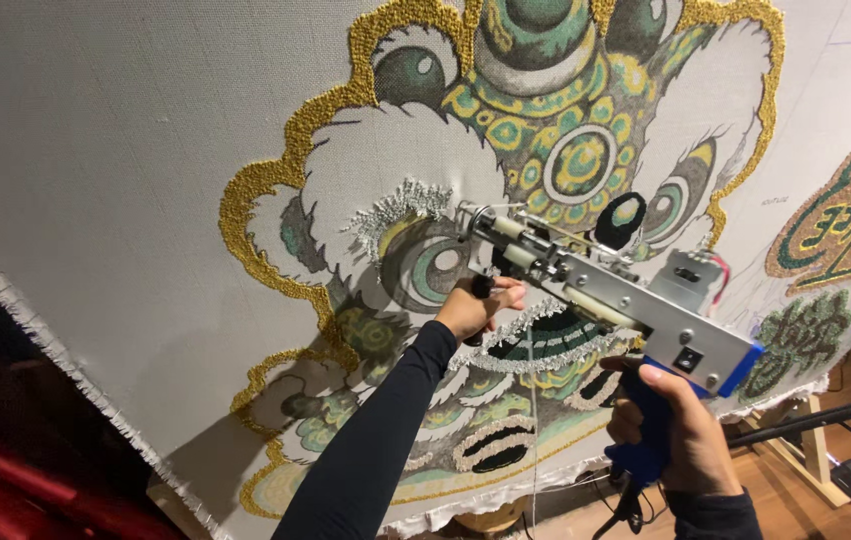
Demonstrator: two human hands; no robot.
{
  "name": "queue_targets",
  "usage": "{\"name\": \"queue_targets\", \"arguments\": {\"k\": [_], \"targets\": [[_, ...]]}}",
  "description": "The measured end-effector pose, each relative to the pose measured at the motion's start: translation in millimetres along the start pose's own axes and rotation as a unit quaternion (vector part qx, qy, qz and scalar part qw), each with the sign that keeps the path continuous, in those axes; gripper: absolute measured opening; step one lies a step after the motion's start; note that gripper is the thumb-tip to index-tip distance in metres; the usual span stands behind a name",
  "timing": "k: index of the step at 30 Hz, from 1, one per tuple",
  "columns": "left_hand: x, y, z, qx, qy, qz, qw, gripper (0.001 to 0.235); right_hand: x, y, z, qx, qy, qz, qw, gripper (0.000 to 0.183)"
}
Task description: The person uses a handheld tufting gun to apply white yarn into a stretched canvas featuring a cartoon character design. They guide the tool along the contours of the character's eye and fur areas, building up textured pile while maintaining steady hand movements.
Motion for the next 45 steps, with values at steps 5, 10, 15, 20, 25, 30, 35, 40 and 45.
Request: {"name": "queue_targets", "arguments": {"k": [5,10,15,20,25,30,35,40,45], "targets": [[-4,27,8,-0.016,-0.013,0.054,0.998,0.04,2,-9,-4,-0.005,-0.028,-0.016,0.999,0.038],[-1,36,15,-0.017,-0.018,0.051,0.998,0.041,0,-5,-18,-0.02,-0.028,-0.006,0.999,0.044],[3,40,20,-0.01,-0.015,0.052,0.998,0.042,0,-1,-29,-0.041,-0.06,-0.018,0.997,0.048],[5,39,25,-0.017,-0.022,0.05,0.998,0.043,3,-1,-41,-0.028,-0.032,-0.021,0.999,0.05],[9,41,29,-0.004,-0.027,0.05,0.998,0.042,4,0,-48,-0.028,-0.035,-0.011,0.999,0.049],[26,59,45,-0.001,-0.061,0.052,0.997,0.043,10,3,-64,-0.038,-0.048,0.005,0.998,0.042],[30,60,74,0.028,-0.152,0.056,0.986,0.044,9,7,-83,-0.096,-0.066,0.067,0.991,0.031],[12,40,92,0.101,-0.183,0.081,0.975,0.043,12,0,-94,-0.091,-0.067,0.054,0.992,0.03],[15,25,91,0.088,-0.176,0.056,0.979,0.042,15,0,-96,-0.077,-0.073,0.035,0.994,0.03]]}}
Point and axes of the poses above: each hand's wrist, its own x-axis towards the middle knuckle, its own z-axis out of the back of the hand, y = z × x, the point moved 8 cm from there along x, towards the middle knuckle, and after that the axes turned 1 degree about -y, right-handed, at the moved point
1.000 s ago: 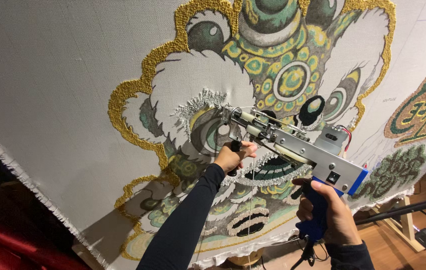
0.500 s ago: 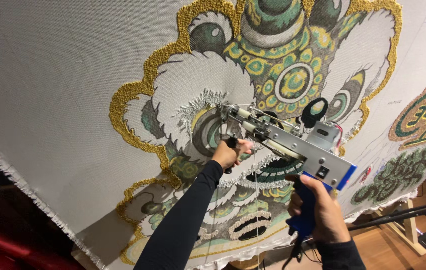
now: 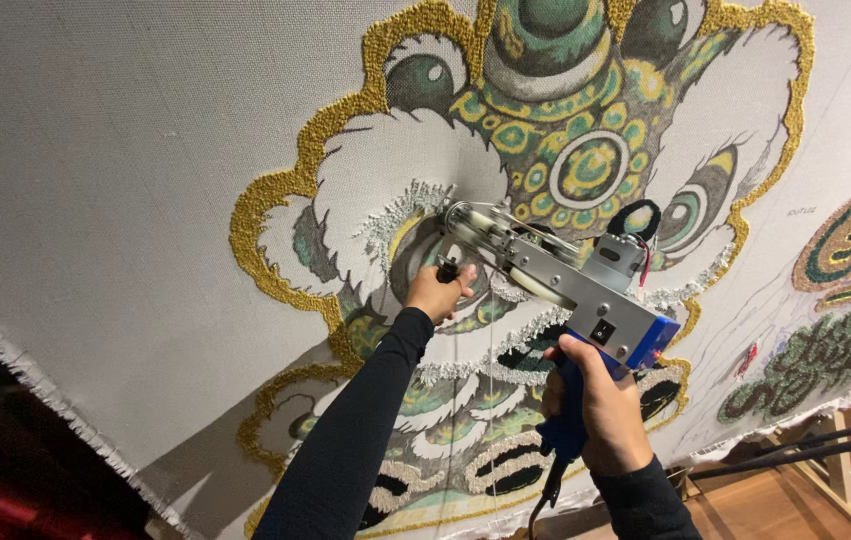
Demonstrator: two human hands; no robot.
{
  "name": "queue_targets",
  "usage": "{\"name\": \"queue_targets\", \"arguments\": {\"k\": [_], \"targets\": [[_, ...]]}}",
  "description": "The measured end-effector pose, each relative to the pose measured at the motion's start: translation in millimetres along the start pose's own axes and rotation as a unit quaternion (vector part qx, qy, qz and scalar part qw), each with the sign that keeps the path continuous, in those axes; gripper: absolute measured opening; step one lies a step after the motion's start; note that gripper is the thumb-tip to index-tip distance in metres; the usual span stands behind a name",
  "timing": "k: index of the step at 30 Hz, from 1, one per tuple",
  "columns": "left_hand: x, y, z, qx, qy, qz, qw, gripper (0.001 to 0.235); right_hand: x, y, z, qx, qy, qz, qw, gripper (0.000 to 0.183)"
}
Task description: The person uses a handheld tufting gun to apply white yarn into a stretched canvas featuring a cartoon character design. They guide the tool along the contours of the character's eye and fur areas, building up textured pile while maintaining steady hand movements.
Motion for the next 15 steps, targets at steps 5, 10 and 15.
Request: {"name": "queue_targets", "arguments": {"k": [5,10,15], "targets": [[-6,-20,4,0.055,-0.009,0.028,0.998,0.045,1,5,-3,0.024,0.001,-0.021,0.999,0.033],[-1,-27,1,0.052,0.0,0.032,0.998,0.046,3,10,-4,0.041,0.004,-0.017,0.999,0.034],[14,-18,-7,0.025,0.009,0.022,0.999,0.047,4,13,1,0.058,0.003,-0.025,0.998,0.036]]}}
Point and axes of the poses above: each hand's wrist, its own x-axis towards the middle knuckle, its own z-axis out of the back of the hand, y = z × x, the point moved 8 cm from there along x, towards the middle knuckle, and after that the axes turned 1 degree about -y, right-handed, at the moved point
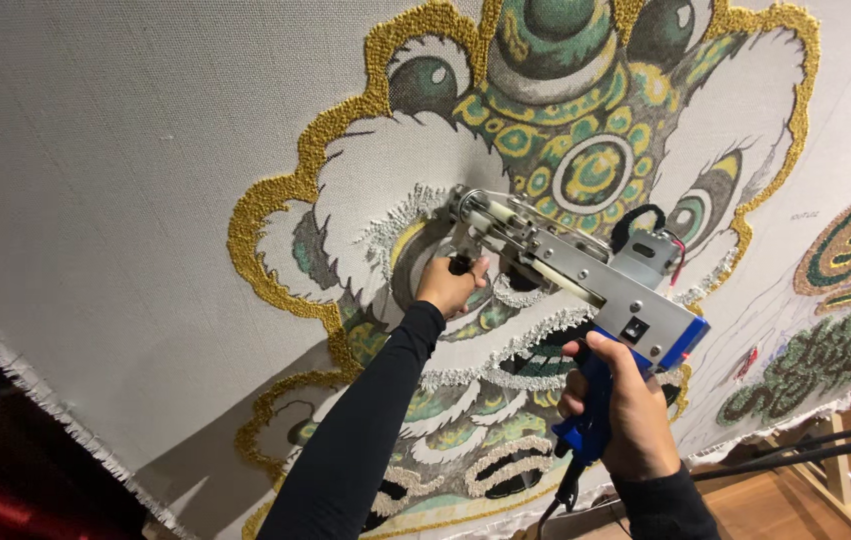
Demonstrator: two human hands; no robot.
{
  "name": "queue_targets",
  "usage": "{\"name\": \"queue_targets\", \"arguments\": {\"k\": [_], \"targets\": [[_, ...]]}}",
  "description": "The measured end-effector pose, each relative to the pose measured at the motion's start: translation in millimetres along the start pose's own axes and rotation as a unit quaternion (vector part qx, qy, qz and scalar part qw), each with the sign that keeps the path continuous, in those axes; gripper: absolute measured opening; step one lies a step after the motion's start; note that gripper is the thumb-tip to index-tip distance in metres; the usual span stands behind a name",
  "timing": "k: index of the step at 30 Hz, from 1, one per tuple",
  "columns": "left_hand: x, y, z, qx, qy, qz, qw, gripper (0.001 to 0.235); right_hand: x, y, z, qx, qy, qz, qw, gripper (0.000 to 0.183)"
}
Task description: The person uses a handheld tufting gun to apply white yarn into a stretched canvas featuring a cartoon character design. They guide the tool along the contours of the character's eye and fur areas, building up textured pile while maintaining steady hand movements.
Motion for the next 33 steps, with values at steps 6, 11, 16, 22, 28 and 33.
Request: {"name": "queue_targets", "arguments": {"k": [6,11,16,22,28,33], "targets": [[2,3,-34,-0.106,0.116,0.004,0.988,0.065,5,7,13,-0.038,0.011,0.012,0.999,0.042],[2,-6,-63,-0.12,0.182,-0.047,0.975,0.065,14,7,39,-0.007,0.05,-0.004,0.999,0.041],[-22,-9,-73,-0.123,0.156,-0.06,0.978,0.044,5,10,75,-0.03,0.036,-0.009,0.999,0.051],[-37,-13,-83,-0.04,0.134,-0.087,0.986,0.033,-9,11,96,0.009,0.071,0.024,0.997,0.052],[-46,3,-80,-0.1,0.142,-0.061,0.983,0.032,-5,1,95,0.008,0.094,-0.01,0.996,0.053],[-51,18,-77,-0.131,0.158,-0.029,0.978,0.037,-5,-9,92,-0.016,0.069,-0.025,0.997,0.049]]}}
Point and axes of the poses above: each hand's wrist, its own x-axis towards the middle knuckle, its own z-axis out of the back of the hand, y = z × x, the point moved 8 cm from there along x, towards the middle knuckle, and after that the axes turned 1 degree about -y, right-handed, at the moved point
